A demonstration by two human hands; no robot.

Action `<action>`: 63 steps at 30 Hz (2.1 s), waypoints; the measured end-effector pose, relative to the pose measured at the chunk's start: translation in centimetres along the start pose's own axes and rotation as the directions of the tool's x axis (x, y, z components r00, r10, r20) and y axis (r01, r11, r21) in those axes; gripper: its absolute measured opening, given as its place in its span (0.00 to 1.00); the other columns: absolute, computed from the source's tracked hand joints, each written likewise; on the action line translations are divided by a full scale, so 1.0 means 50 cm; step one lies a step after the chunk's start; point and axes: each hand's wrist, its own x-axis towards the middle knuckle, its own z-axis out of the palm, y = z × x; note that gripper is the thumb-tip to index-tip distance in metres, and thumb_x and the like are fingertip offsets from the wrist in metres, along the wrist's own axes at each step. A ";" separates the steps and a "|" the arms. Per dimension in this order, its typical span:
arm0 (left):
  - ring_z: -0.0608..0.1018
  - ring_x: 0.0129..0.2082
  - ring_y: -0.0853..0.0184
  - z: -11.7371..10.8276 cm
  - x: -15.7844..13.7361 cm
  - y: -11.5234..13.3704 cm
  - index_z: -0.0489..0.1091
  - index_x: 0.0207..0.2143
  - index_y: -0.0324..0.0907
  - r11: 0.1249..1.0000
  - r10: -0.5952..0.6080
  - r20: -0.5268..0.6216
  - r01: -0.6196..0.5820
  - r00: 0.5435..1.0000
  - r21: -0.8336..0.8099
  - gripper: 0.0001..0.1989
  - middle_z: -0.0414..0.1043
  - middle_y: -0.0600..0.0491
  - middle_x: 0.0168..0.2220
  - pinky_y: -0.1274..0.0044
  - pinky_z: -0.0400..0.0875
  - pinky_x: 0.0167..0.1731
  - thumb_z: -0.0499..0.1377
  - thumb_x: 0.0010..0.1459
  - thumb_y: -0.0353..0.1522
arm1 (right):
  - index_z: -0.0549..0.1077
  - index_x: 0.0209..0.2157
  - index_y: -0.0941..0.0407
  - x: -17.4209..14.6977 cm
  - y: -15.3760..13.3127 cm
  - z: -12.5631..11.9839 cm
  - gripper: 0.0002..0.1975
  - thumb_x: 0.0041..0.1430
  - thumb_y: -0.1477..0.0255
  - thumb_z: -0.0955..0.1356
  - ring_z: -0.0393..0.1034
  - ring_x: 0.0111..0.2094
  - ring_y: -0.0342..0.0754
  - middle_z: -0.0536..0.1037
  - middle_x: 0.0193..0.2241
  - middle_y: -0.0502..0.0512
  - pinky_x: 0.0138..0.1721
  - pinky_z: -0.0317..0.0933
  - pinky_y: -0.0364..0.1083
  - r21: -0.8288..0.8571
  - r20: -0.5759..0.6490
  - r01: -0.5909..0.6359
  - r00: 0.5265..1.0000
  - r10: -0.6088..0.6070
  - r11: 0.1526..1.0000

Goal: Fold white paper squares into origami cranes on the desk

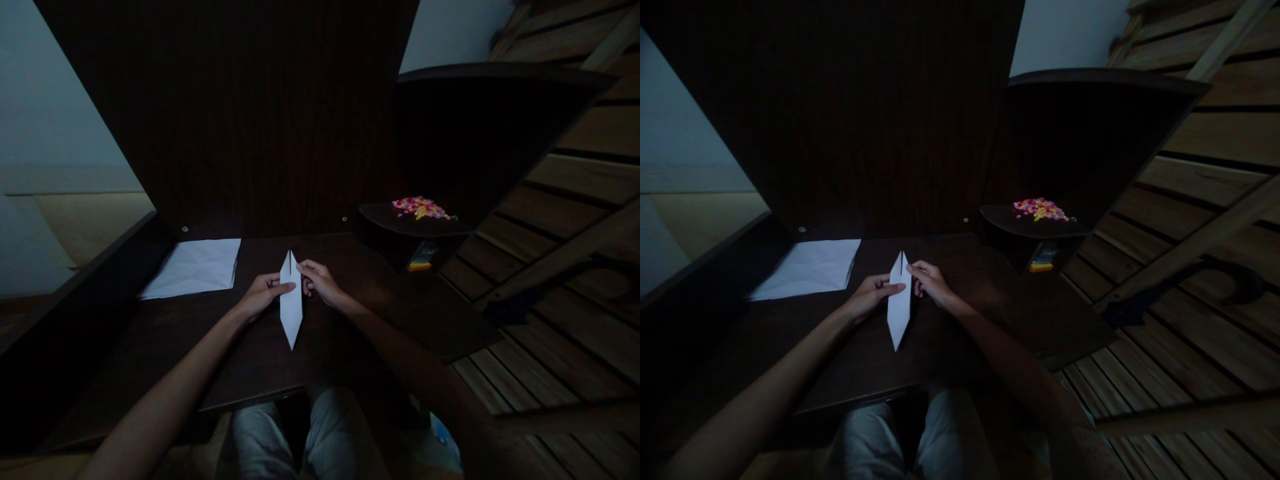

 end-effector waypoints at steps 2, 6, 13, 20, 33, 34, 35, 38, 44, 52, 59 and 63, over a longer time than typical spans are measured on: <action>0.77 0.27 0.66 -0.004 0.004 -0.003 0.77 0.34 0.37 0.998 0.020 -0.096 -0.025 0.995 -0.051 0.20 0.79 0.50 0.30 0.76 0.70 0.31 0.71 0.39 0.39 | 0.67 0.29 0.56 -0.002 0.002 0.003 0.17 0.46 0.58 0.72 0.62 0.13 0.38 0.69 0.16 0.43 0.12 0.54 0.37 -0.028 0.065 -0.008 0.998 0.009 1.000; 0.77 0.25 0.66 -0.009 0.008 -0.006 0.75 0.32 0.36 0.998 0.027 -0.184 -0.037 0.983 -0.055 0.20 0.78 0.50 0.28 0.76 0.69 0.29 0.71 0.38 0.41 | 0.68 0.31 0.56 -0.002 0.008 0.005 0.17 0.45 0.61 0.73 0.62 0.14 0.39 0.70 0.16 0.43 0.14 0.58 0.38 -0.030 0.121 0.020 0.993 -0.017 0.999; 0.78 0.29 0.66 -0.009 0.016 -0.012 0.69 0.44 0.39 0.994 0.087 -0.248 -0.102 0.965 -0.049 0.30 0.77 0.53 0.28 0.76 0.71 0.31 0.72 0.38 0.39 | 0.67 0.30 0.56 0.012 0.017 -0.008 0.15 0.45 0.64 0.73 0.64 0.16 0.39 0.71 0.18 0.44 0.17 0.59 0.39 0.004 -0.001 0.071 0.998 -0.071 0.997; 0.78 0.32 0.65 -0.014 0.014 -0.010 0.73 0.33 0.38 0.986 0.164 -0.228 -0.164 0.960 0.018 0.19 0.76 0.52 0.29 0.74 0.73 0.33 0.71 0.38 0.37 | 0.65 0.38 0.53 0.012 0.013 -0.009 0.18 0.45 0.68 0.72 0.66 0.20 0.41 0.71 0.20 0.42 0.21 0.58 0.38 0.038 -0.054 0.083 0.995 -0.080 0.996; 0.79 0.34 0.62 -0.014 0.010 -0.002 0.77 0.33 0.37 0.981 0.114 -0.210 -0.144 0.971 -0.130 0.17 0.79 0.47 0.33 0.71 0.72 0.39 0.68 0.36 0.30 | 0.74 0.29 0.54 -0.004 -0.015 -0.007 0.07 0.44 0.71 0.67 0.67 0.32 0.45 0.73 0.29 0.49 0.28 0.59 0.40 0.083 -0.069 0.023 0.997 -0.017 0.996; 0.79 0.34 0.62 -0.014 0.009 -0.002 0.77 0.34 0.37 0.981 0.119 -0.209 -0.147 0.971 -0.129 0.17 0.79 0.47 0.33 0.71 0.72 0.39 0.68 0.36 0.30 | 0.74 0.29 0.54 -0.004 -0.015 -0.007 0.07 0.44 0.71 0.67 0.67 0.33 0.45 0.74 0.29 0.50 0.28 0.59 0.40 0.084 -0.071 0.022 0.997 -0.016 0.996; 0.79 0.34 0.62 -0.014 0.009 -0.003 0.77 0.34 0.37 0.980 0.123 -0.208 -0.152 0.970 -0.125 0.17 0.79 0.46 0.33 0.71 0.71 0.39 0.69 0.36 0.30 | 0.74 0.29 0.54 -0.005 -0.016 -0.007 0.07 0.44 0.71 0.67 0.67 0.33 0.45 0.74 0.29 0.50 0.28 0.59 0.40 0.085 -0.072 0.021 0.997 -0.015 0.996; 0.79 0.35 0.61 -0.015 0.009 -0.003 0.77 0.34 0.37 0.979 0.138 -0.202 -0.164 0.970 -0.118 0.18 0.79 0.46 0.33 0.71 0.70 0.40 0.69 0.36 0.31 | 0.74 0.29 0.54 -0.006 -0.016 -0.008 0.08 0.43 0.72 0.68 0.67 0.33 0.45 0.74 0.30 0.49 0.28 0.59 0.40 0.092 -0.061 0.024 0.998 -0.019 0.995; 0.79 0.37 0.59 -0.016 0.009 -0.004 0.77 0.34 0.37 0.982 0.153 -0.205 -0.172 0.967 -0.078 0.21 0.79 0.46 0.34 0.70 0.70 0.41 0.71 0.34 0.33 | 0.74 0.30 0.54 -0.006 -0.015 -0.011 0.10 0.41 0.73 0.67 0.66 0.30 0.44 0.73 0.27 0.48 0.26 0.57 0.39 0.077 -0.042 0.043 0.998 -0.040 0.996; 0.79 0.39 0.61 -0.014 0.010 -0.005 0.77 0.36 0.38 0.985 0.169 -0.195 -0.173 0.966 0.000 0.23 0.79 0.48 0.36 0.71 0.70 0.44 0.73 0.35 0.36 | 0.74 0.28 0.55 -0.005 -0.013 -0.007 0.09 0.39 0.72 0.71 0.67 0.29 0.44 0.74 0.26 0.49 0.27 0.59 0.40 0.071 -0.061 0.077 0.995 -0.073 0.994; 0.78 0.35 0.63 -0.009 0.007 -0.004 0.77 0.33 0.38 0.987 0.162 -0.239 -0.157 0.958 0.037 0.21 0.79 0.49 0.34 0.73 0.70 0.40 0.72 0.38 0.41 | 0.73 0.24 0.56 -0.001 -0.010 -0.002 0.11 0.39 0.66 0.74 0.66 0.26 0.42 0.72 0.23 0.47 0.24 0.58 0.39 0.037 -0.077 0.053 0.996 -0.050 0.998; 0.78 0.33 0.63 -0.011 0.008 -0.003 0.77 0.31 0.38 0.985 0.167 -0.257 -0.147 0.952 0.094 0.21 0.79 0.49 0.32 0.74 0.70 0.36 0.71 0.38 0.43 | 0.73 0.24 0.56 0.001 -0.006 -0.002 0.12 0.41 0.64 0.73 0.64 0.24 0.41 0.71 0.22 0.47 0.23 0.57 0.39 -0.015 -0.082 0.074 0.994 -0.075 0.997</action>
